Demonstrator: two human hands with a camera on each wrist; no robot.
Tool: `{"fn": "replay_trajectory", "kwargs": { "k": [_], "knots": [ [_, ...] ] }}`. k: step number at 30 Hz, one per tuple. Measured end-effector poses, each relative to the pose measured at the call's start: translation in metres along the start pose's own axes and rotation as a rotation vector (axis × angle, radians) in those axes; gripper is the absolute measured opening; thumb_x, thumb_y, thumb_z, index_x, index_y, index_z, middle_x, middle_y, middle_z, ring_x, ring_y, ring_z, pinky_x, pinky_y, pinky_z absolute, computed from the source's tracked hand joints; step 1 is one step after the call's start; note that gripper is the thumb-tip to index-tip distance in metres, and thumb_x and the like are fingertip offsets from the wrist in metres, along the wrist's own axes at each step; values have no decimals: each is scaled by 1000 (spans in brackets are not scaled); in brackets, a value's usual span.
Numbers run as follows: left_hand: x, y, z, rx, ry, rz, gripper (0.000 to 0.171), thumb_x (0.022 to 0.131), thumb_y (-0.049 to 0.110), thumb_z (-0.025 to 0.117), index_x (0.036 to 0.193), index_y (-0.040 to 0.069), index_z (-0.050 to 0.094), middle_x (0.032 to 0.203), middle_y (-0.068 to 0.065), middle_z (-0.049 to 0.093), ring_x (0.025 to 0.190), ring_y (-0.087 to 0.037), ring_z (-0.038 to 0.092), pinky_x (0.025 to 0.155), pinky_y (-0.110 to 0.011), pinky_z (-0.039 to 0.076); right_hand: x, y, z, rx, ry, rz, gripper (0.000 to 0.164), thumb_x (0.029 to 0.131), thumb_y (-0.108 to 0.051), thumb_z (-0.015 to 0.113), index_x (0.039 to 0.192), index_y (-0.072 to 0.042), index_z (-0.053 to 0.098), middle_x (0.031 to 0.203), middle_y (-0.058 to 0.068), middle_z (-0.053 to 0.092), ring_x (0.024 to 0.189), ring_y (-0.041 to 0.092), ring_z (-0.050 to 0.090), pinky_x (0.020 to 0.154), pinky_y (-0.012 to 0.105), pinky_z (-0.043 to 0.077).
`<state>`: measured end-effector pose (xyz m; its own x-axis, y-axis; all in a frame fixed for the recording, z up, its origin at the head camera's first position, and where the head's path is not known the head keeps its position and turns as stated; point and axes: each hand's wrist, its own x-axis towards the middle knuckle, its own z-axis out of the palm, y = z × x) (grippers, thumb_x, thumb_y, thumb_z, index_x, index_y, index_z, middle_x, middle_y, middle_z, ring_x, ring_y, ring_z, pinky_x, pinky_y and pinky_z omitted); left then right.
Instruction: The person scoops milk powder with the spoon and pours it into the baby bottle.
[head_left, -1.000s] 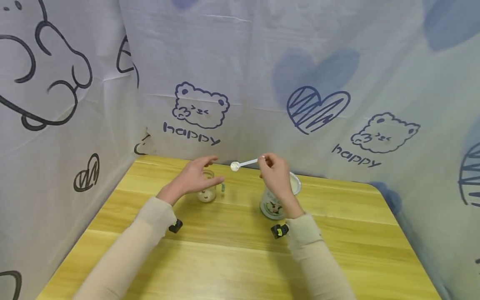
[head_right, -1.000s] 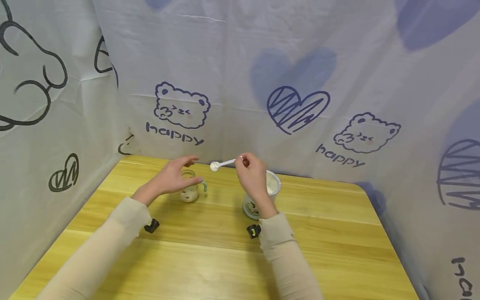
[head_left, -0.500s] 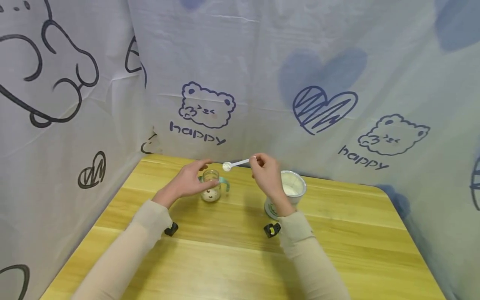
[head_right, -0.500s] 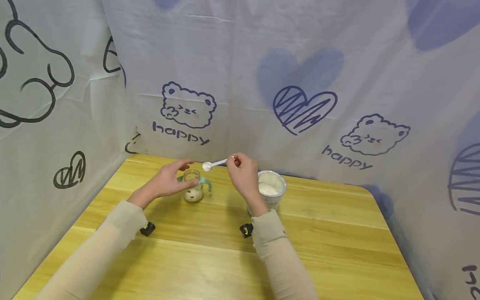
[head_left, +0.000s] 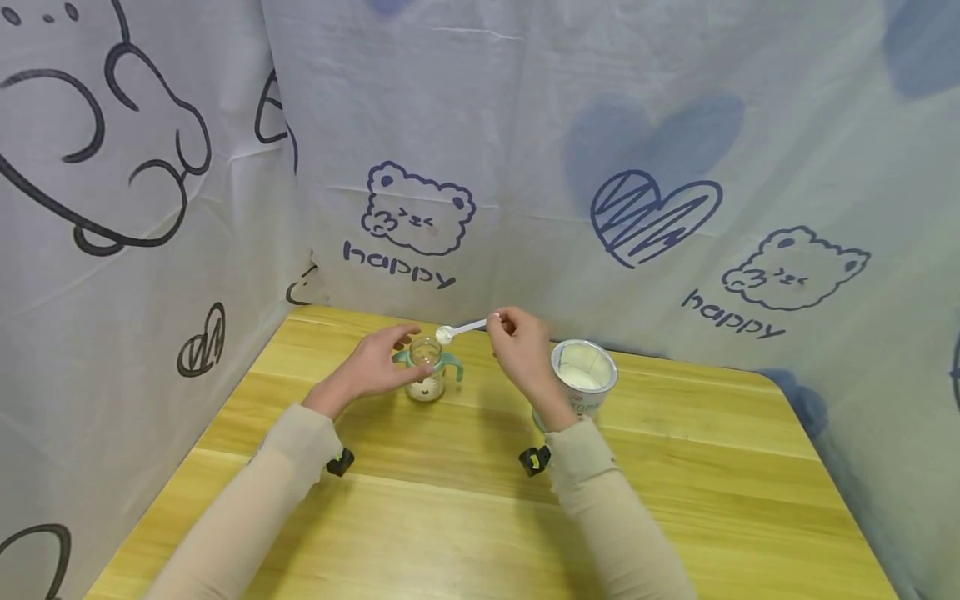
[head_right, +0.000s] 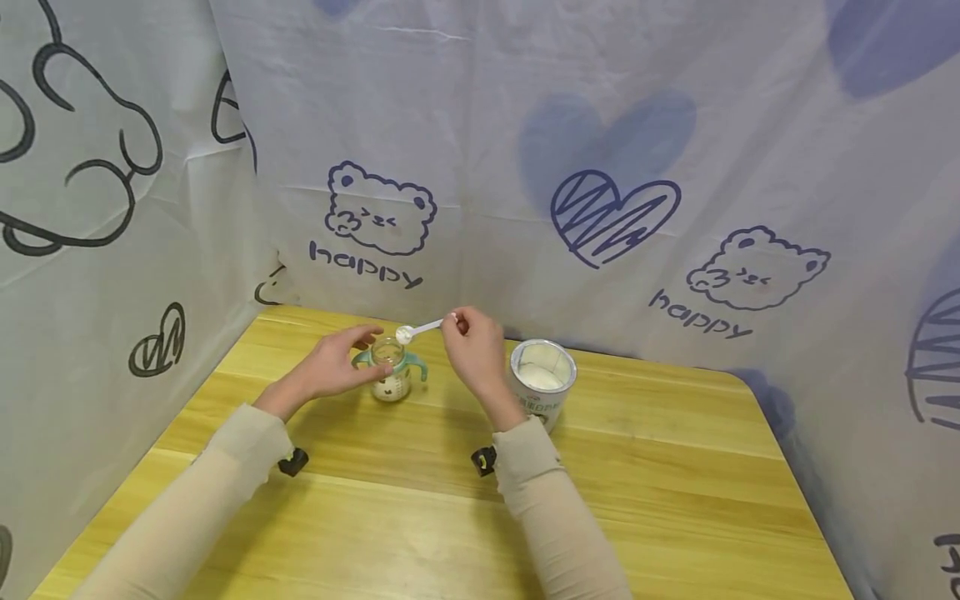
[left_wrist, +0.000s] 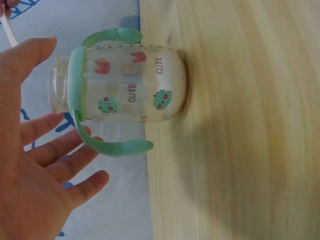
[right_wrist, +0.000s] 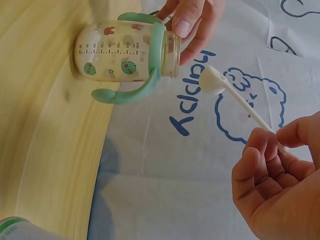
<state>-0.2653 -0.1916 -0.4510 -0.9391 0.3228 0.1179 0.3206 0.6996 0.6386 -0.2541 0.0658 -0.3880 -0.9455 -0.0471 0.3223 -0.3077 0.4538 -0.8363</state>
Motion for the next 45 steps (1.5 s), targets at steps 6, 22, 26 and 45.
{"fn": "replay_trajectory", "kwargs": {
  "k": [6, 22, 26, 45],
  "knots": [
    [0, -3, 4, 7, 8, -9, 82, 90, 50, 80, 152, 6, 51, 144, -21, 62, 130, -38, 61, 112, -57, 51, -1, -2, 7, -16, -14, 2, 27, 104, -19, 57, 107, -1, 76, 76, 7, 66, 59, 14, 59, 53, 24, 46],
    [1, -9, 14, 24, 33, 13, 70, 89, 44, 81, 144, 6, 58, 130, -16, 69, 119, -34, 66, 106, -54, 55, -5, 3, 21, -129, -53, -92, 27, 106, -23, 57, 111, -4, 76, 78, 7, 66, 65, 16, 51, 58, 25, 43],
    [2, -9, 14, 26, 35, 12, 69, 90, 43, 81, 144, 7, 58, 131, -17, 69, 121, -35, 66, 107, -54, 55, -7, 3, 22, -152, -72, -107, 28, 107, -25, 57, 114, -5, 76, 80, 6, 67, 67, 15, 53, 60, 24, 45],
    [0, -6, 10, 39, 43, 23, 68, 92, 40, 80, 144, 3, 57, 130, -20, 69, 120, -37, 67, 105, -56, 56, -8, 11, 25, -354, -75, -368, 24, 108, -21, 59, 115, -6, 77, 76, 4, 66, 61, 13, 50, 55, 25, 40]
  ]
}}
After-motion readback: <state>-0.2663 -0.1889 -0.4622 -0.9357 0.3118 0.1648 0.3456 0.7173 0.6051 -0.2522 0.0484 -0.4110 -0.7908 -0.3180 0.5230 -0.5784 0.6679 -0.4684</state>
